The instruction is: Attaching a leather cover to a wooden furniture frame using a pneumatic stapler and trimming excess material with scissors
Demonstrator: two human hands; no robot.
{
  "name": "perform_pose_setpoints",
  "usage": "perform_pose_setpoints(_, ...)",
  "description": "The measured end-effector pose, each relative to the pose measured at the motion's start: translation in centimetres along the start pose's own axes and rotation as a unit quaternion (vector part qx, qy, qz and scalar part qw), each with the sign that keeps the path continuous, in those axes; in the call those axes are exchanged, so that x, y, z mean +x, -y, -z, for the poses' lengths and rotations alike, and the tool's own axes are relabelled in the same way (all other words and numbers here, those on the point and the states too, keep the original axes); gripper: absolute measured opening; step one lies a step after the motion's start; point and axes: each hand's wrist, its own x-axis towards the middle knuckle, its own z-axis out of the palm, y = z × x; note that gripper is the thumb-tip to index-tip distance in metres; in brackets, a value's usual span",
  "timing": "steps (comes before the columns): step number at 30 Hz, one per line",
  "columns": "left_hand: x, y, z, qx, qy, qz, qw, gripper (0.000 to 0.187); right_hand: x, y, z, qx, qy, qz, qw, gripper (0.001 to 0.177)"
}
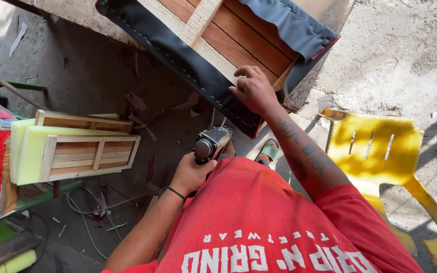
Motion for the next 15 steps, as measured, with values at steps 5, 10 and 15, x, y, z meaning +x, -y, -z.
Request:
perform_pose_setpoints(5,1.3,-0.3,-0.8,0.042,0.043,-0.025,0.998,0.027,0.1,0.4,0.0,-0.017,0.015,-0.017,1.0,0.031)
perform_pose_setpoints(10,2.2,-2.5,-1.4,0.051,0.064,-0.018,0.996,0.024,0.1,0.5,0.2,-0.008,0.011,-0.026,1.0,0.031)
perform_pose_setpoints(15,3.0,-2.8,-2.1,0.073,0.062,-0.014,0.995,0.022,-0.1,0.6,-0.2,0.003,0.002,-0.027,1.0,0.031)
